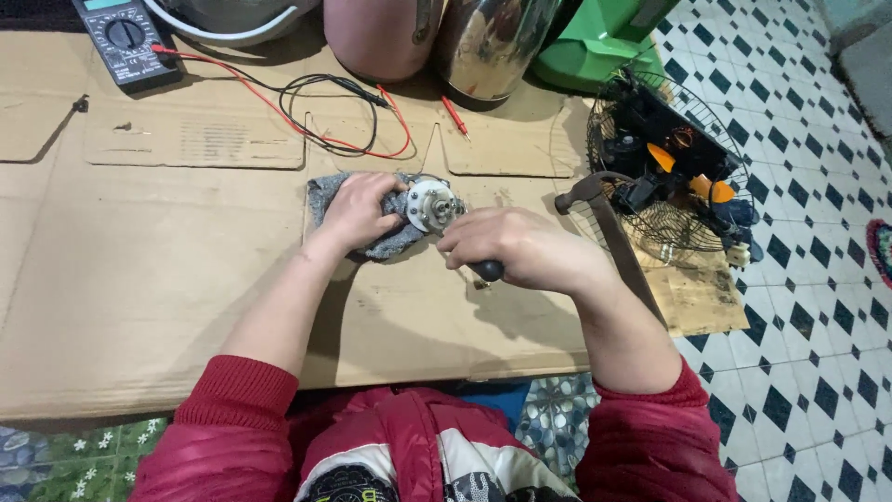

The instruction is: Removing internal screws from a small electric motor assembly using a manual screwdriver.

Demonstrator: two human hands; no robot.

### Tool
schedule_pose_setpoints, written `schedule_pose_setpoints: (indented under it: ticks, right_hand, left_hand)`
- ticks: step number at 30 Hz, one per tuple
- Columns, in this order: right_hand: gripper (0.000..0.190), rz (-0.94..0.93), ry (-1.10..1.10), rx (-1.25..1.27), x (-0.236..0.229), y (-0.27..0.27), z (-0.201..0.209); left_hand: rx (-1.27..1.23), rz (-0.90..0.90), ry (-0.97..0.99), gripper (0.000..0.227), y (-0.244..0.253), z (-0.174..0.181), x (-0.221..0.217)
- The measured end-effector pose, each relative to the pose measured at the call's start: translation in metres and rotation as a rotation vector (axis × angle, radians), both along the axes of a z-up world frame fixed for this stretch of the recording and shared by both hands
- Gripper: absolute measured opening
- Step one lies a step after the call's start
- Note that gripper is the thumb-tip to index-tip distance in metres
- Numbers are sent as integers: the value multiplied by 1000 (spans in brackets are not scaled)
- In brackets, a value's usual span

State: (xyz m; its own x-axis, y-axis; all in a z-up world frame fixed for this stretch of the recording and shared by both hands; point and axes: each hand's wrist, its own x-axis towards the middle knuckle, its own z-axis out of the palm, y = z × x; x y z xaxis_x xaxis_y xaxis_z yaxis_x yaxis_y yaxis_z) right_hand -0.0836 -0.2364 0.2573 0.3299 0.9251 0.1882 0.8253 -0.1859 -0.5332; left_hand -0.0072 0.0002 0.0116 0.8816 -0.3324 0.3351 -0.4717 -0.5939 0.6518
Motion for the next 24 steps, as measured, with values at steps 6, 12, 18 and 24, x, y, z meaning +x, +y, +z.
schedule_pose_setpoints:
  ticks: [6,12,18,24]
  right_hand:
    - [34,8,-65,-88,11,-1,5]
    - [33,13,-69,-101,14,4,12]
    - [33,-109,-7,-76,32,-1,-1]
    - [24,-337,-34,95,21,-10,-33]
  left_hand:
    - [-18,10,-23,47,-1,2,-1]
    - [-32,12,-16,46,0,8,-4]
    - [-32,21,-30,47,-1,3,-4]
    - [-15,24,-32,48,-2,-1,-2]
